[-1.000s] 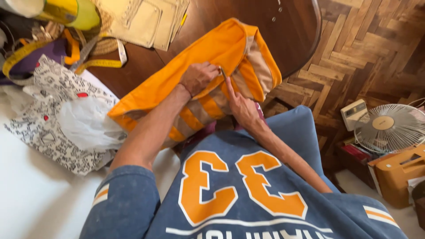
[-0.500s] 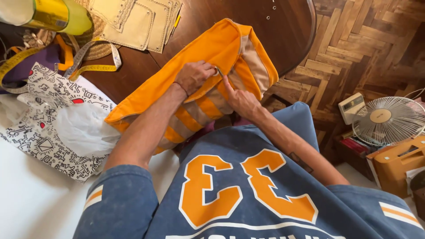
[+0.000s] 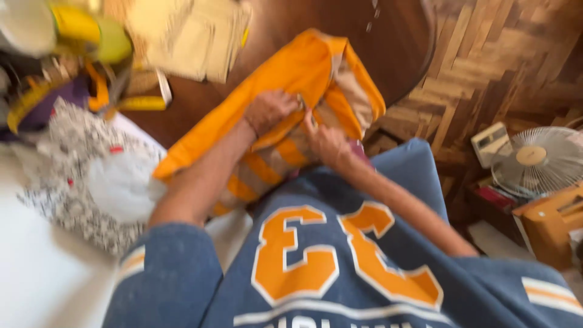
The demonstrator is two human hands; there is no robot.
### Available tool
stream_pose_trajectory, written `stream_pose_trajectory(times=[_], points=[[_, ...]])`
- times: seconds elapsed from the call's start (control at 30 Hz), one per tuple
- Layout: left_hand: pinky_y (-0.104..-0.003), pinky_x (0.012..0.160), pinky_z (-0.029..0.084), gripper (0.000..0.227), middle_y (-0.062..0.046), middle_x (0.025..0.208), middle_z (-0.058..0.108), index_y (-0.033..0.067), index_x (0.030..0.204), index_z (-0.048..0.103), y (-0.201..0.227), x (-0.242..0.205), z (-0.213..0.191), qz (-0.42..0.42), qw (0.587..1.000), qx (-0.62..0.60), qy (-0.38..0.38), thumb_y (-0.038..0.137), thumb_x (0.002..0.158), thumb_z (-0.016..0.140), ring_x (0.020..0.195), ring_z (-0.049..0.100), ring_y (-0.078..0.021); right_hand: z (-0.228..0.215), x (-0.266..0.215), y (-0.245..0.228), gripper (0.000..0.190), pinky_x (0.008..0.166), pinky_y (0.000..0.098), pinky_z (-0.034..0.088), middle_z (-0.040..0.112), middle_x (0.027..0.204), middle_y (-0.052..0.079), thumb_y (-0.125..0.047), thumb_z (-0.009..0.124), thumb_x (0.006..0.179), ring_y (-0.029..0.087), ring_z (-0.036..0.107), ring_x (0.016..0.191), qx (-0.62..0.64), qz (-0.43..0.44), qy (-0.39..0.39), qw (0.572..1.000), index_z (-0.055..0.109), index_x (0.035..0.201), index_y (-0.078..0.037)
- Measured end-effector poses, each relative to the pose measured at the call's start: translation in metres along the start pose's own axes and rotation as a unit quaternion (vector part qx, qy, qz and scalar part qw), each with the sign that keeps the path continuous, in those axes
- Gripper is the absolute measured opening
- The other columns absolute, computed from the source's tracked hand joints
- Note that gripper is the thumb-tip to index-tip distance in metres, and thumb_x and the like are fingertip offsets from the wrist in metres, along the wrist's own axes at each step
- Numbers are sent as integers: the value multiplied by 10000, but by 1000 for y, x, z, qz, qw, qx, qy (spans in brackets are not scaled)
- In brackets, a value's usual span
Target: Inspecting and finishing a handmade striped bag by checking grommets and folding the material
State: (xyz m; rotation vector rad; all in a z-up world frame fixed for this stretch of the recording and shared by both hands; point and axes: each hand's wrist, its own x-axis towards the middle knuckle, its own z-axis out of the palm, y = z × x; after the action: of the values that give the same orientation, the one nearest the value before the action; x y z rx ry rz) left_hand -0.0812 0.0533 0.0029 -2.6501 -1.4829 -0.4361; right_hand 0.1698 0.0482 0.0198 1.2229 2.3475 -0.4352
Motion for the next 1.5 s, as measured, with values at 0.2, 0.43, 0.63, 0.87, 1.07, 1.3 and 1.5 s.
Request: stream_pose_trajectory(times=[0.2,0.43,0.63,0.87,1.07,1.3,1.5], points=[[-313,809,614,135,45,1169,753,269,1175,722,-4,9,-18,4,1000,-28,5,276,1193,588,1018,702,-163,-7,-21,-31,723,627,440,701,769,789,71,-194,453,1110,286,852,706,-52,-6,179,982,384,1823,-94],[-296,779,596,176,54,1106,732,275,1081,695,-1,2,-19,15,999,-24,19,239,1209,579,988,691,-148,-45,-22,-66,820,1015,729,648,803,1190,385,-132,382,1157,623,813,1145,283,62,-74,954,-44,1855,-77],[-308,807,607,138,41,1051,756,267,1055,726,4,5,-34,25,999,-24,36,227,1152,635,985,714,-169,-55,-25,-90,909,988,745,651,800,1170,392,-17,414,1083,656,800,1140,287,112,-57,950,-87,1841,-22],[-315,803,596,157,21,1020,739,247,1030,708,8,-4,-30,-18,997,-27,74,252,1159,619,968,715,-183,-64,-27,-94,883,1002,732,652,801,1192,381,-14,399,1094,643,801,1157,259,117,-43,958,-72,1840,-51],[-320,799,602,236,15,917,714,223,1040,722,6,0,-22,-48,995,-39,77,271,1223,580,925,717,-179,-58,-23,-84,841,1003,721,655,807,1191,373,-47,368,1122,628,806,1171,228,108,-52,966,-59,1846,-81],[-307,815,618,160,44,971,737,260,1052,725,-2,0,10,-17,999,-43,20,305,1154,609,971,719,-173,-50,-25,-62,805,989,686,669,828,1147,342,-187,387,1157,579,832,1144,174,65,-65,980,19,1865,-81],[-322,826,646,133,33,992,754,260,1092,733,9,5,-3,-43,999,-22,-16,310,1146,623,986,745,-182,-42,-22,-53,777,998,653,682,839,1186,324,-149,380,1149,537,847,1158,128,40,-48,990,90,1864,-59]])
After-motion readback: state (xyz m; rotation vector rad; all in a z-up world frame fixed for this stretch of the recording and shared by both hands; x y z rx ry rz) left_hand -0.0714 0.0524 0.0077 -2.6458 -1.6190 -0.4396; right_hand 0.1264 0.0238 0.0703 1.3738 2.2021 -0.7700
